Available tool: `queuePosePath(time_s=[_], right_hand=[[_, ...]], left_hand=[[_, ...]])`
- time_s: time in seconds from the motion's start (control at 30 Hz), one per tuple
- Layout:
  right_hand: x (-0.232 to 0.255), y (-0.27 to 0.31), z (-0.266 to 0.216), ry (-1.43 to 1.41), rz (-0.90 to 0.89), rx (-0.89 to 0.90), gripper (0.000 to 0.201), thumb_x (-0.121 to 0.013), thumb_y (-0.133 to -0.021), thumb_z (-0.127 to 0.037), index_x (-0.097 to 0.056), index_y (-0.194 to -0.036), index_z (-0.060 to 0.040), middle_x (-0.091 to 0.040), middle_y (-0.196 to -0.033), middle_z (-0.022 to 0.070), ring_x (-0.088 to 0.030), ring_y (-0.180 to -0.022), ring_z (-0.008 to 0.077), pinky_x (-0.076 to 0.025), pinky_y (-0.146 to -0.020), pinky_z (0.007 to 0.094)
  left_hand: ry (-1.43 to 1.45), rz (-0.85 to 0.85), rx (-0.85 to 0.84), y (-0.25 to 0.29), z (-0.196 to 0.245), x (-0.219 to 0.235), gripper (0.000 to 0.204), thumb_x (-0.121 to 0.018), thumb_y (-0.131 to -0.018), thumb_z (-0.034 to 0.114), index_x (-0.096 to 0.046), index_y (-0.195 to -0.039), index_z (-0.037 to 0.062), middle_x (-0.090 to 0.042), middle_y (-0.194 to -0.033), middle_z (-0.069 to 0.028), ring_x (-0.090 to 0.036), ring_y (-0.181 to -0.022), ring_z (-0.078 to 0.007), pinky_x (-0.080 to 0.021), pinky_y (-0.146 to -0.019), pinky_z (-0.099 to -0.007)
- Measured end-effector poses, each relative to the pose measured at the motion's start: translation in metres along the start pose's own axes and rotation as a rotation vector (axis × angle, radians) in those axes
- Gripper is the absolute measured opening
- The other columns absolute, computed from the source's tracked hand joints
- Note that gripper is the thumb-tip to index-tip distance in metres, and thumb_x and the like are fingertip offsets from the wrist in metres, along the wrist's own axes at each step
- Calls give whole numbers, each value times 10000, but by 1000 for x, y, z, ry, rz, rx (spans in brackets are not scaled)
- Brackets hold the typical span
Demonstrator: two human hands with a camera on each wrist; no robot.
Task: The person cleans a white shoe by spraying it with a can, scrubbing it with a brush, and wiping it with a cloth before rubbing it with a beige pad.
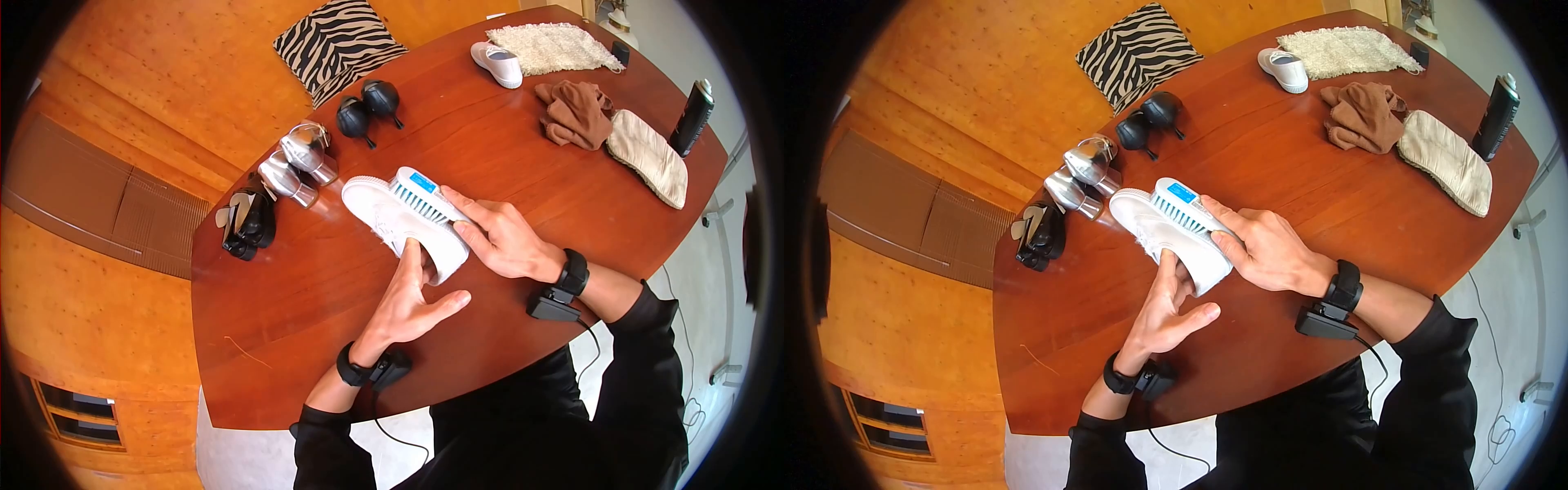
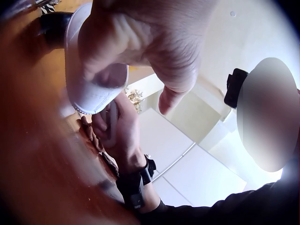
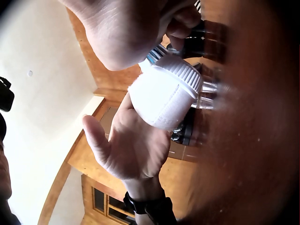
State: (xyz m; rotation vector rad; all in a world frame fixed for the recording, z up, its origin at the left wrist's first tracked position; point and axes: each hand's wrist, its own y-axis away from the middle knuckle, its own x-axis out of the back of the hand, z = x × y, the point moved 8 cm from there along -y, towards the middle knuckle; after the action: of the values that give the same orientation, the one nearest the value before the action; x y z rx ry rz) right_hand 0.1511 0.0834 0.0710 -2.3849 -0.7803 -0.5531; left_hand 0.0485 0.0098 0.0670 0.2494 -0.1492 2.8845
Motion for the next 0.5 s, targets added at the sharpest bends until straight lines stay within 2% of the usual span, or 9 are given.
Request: queuePosePath(time_s=[0.27,0.5], right_hand=[[-1,0,2,33,-17,-15,474,-469,-895,-115,-371,-1339,20,-591,-895,256,-593,-770,394,-473,-715,395],[1,-1,1,37,-58,-40,467,-469,-893,-114,-380,-1325,40,-592,-912,262,-594,-792,394,-473,-733,391]], left_hand=[[29,3,-9,-1,3,3,848,-704,-778,171,-114,-1341,-61,-329,-1304,-203,-353,-1233,-255,-349,-992,-392],[26,6,-8,-1,1,7,856,-698,-782,161,-98,-1350,-63,-343,-1294,-204,-378,-1211,-254,-366,-979,-389]])
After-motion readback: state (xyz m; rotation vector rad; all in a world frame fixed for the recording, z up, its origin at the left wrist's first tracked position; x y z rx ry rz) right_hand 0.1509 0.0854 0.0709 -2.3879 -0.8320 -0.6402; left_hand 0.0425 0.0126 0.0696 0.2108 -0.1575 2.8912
